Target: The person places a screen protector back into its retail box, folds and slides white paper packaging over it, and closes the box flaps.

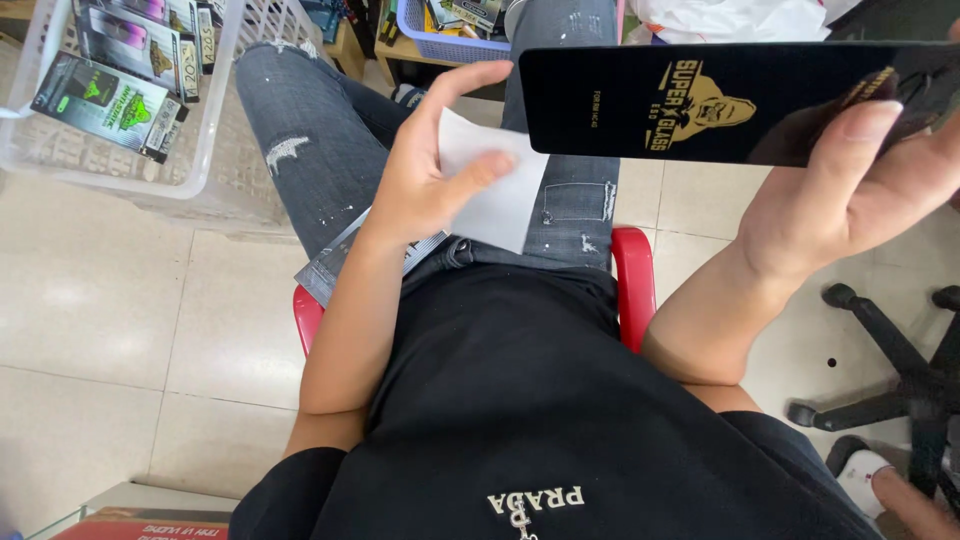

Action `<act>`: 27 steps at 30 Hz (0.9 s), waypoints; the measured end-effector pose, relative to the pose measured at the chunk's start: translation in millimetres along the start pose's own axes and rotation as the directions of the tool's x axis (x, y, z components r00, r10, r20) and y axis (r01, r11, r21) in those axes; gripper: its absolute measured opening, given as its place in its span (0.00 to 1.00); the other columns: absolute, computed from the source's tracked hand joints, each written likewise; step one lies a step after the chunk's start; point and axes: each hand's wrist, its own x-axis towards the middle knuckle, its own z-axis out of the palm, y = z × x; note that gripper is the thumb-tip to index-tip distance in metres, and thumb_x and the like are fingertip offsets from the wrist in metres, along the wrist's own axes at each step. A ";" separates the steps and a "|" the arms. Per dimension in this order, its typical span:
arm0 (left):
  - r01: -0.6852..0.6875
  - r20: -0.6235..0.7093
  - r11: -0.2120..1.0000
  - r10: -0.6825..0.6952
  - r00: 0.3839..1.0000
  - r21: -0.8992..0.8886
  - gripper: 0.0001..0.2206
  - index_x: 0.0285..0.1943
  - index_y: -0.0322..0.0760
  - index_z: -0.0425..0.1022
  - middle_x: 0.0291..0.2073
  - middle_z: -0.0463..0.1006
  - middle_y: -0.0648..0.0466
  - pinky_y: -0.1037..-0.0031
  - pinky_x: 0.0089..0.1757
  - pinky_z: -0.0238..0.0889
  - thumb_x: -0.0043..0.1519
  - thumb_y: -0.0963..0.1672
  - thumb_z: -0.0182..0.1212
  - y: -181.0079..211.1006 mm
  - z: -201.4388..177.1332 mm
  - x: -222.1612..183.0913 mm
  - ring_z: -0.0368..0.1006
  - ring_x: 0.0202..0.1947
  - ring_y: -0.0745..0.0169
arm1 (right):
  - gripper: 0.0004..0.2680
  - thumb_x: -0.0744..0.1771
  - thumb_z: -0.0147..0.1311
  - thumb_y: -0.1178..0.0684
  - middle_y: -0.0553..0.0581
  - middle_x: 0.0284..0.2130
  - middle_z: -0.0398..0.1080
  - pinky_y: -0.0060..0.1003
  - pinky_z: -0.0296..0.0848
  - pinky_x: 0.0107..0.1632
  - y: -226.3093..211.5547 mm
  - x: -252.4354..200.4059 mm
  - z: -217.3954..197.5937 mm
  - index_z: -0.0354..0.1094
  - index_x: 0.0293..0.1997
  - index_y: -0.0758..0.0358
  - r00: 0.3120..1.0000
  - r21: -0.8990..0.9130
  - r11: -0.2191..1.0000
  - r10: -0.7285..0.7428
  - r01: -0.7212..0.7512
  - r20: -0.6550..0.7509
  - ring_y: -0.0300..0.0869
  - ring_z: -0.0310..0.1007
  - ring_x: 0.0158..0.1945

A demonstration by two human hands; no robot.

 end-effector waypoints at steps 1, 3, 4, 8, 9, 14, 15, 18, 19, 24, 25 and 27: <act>0.111 -0.032 0.956 -0.124 0.992 -0.273 0.28 0.73 0.28 0.62 0.59 0.73 0.46 0.71 0.58 0.65 0.66 0.39 0.71 -5.0 2.2 -7.3 0.71 0.56 0.59 | 0.15 0.77 0.44 0.59 0.58 0.62 0.67 0.35 0.69 0.57 -2.7 -4.2 -3.3 0.50 0.75 0.59 1.000 0.019 1.000 -0.003 0.003 -0.013 0.40 0.69 0.53; 0.183 -0.033 0.832 -0.235 0.971 -0.523 0.26 0.76 0.27 0.61 0.56 0.75 0.50 0.78 0.53 0.71 0.72 0.39 0.69 -3.5 4.6 -9.7 0.74 0.48 0.68 | 0.15 0.77 0.44 0.59 0.59 0.62 0.67 0.36 0.70 0.59 7.8 -0.2 -4.0 0.50 0.75 0.60 0.999 0.044 0.999 -0.019 0.020 -0.027 0.40 0.70 0.55; 0.156 -0.065 0.885 -0.204 0.977 -0.440 0.29 0.76 0.28 0.59 0.63 0.73 0.48 0.78 0.50 0.73 0.68 0.39 0.70 3.1 5.1 -7.3 0.78 0.49 0.67 | 0.14 0.77 0.44 0.59 0.59 0.60 0.68 0.36 0.69 0.57 13.5 -4.8 -9.7 0.51 0.75 0.60 0.997 0.055 0.998 -0.007 0.011 -0.078 0.40 0.70 0.53; 0.023 -0.051 0.980 -0.034 0.998 -0.195 0.29 0.76 0.33 0.58 0.58 0.81 0.47 0.78 0.52 0.77 0.68 0.35 0.68 10.6 1.2 -13.5 0.84 0.51 0.63 | 0.11 0.79 0.45 0.58 0.58 0.58 0.66 0.35 0.68 0.60 21.1 -13.9 -23.1 0.54 0.73 0.61 0.985 0.104 0.994 0.008 0.011 -0.174 0.39 0.68 0.53; 0.026 -0.053 0.981 -0.037 0.998 -0.193 0.29 0.76 0.33 0.58 0.58 0.81 0.47 0.78 0.52 0.77 0.68 0.35 0.68 19.2 -0.1 -12.6 0.84 0.51 0.63 | 0.11 0.79 0.45 0.58 0.58 0.58 0.66 0.35 0.68 0.60 26.6 -18.3 -27.7 0.54 0.73 0.61 0.985 0.108 0.994 0.011 0.008 -0.172 0.39 0.68 0.53; 0.127 -0.054 0.980 -0.120 0.991 0.155 0.33 0.76 0.42 0.64 0.36 0.88 0.55 0.84 0.40 0.73 0.60 0.38 0.71 38.1 -4.2 -11.2 0.85 0.36 0.71 | 0.16 0.76 0.49 0.53 0.54 0.64 0.62 0.40 0.76 0.43 -7.0 -9.5 -1.8 0.48 0.74 0.54 0.992 0.099 0.991 -0.084 0.094 -0.096 0.43 0.74 0.42; 0.126 -0.051 0.980 -0.120 0.992 0.155 0.33 0.76 0.42 0.64 0.36 0.88 0.55 0.84 0.40 0.73 0.60 0.38 0.71 39.0 -6.2 -11.2 0.85 0.36 0.71 | 0.16 0.76 0.49 0.53 0.54 0.64 0.62 0.40 0.76 0.43 -12.0 -7.0 1.8 0.48 0.74 0.54 0.992 0.097 0.991 -0.084 0.094 -0.099 0.43 0.74 0.42; 0.106 -0.039 0.983 -0.101 0.994 0.149 0.33 0.75 0.42 0.62 0.39 0.87 0.55 0.82 0.45 0.75 0.61 0.41 0.75 42.1 -11.3 -9.0 0.87 0.42 0.68 | 0.19 0.74 0.54 0.49 0.49 0.65 0.61 0.46 0.79 0.40 -24.6 -2.5 7.0 0.48 0.72 0.53 0.988 0.059 0.990 -0.136 0.132 0.074 0.47 0.78 0.37; 0.076 -0.003 0.990 -0.076 0.997 0.118 0.34 0.75 0.42 0.61 0.44 0.86 0.53 0.80 0.47 0.75 0.61 0.43 0.77 43.5 -13.6 -7.0 0.86 0.44 0.65 | 0.19 0.73 0.57 0.49 0.50 0.59 0.63 0.45 0.78 0.39 -26.9 -3.4 6.2 0.49 0.70 0.56 0.989 0.045 0.995 -0.098 0.094 0.113 0.49 0.77 0.35; 0.081 0.064 0.990 -0.089 0.994 0.115 0.38 0.76 0.42 0.62 0.44 0.87 0.52 0.80 0.44 0.74 0.58 0.47 0.81 37.7 -21.3 -7.9 0.86 0.46 0.64 | 0.17 0.73 0.59 0.50 0.53 0.42 0.69 0.37 0.74 0.37 -37.7 8.2 12.2 0.53 0.66 0.59 0.959 -0.017 0.999 -0.037 0.043 0.282 0.47 0.74 0.31; 0.087 0.083 0.991 -0.096 0.992 0.103 0.36 0.75 0.41 0.64 0.41 0.87 0.52 0.80 0.45 0.73 0.58 0.46 0.80 36.3 -21.9 -7.7 0.86 0.45 0.65 | 0.17 0.73 0.60 0.50 0.53 0.42 0.69 0.32 0.70 0.38 -38.2 7.5 11.7 0.55 0.66 0.61 0.951 -0.055 0.998 0.000 0.018 0.308 0.44 0.71 0.33; 0.097 0.103 0.991 -0.106 0.989 0.091 0.35 0.74 0.41 0.65 0.39 0.87 0.52 0.80 0.45 0.73 0.59 0.46 0.80 34.1 -21.4 -8.4 0.87 0.43 0.66 | 0.16 0.74 0.61 0.51 0.53 0.42 0.68 0.27 0.67 0.38 -39.5 6.5 11.1 0.57 0.65 0.63 0.942 -0.095 0.995 0.040 -0.008 0.332 0.40 0.69 0.34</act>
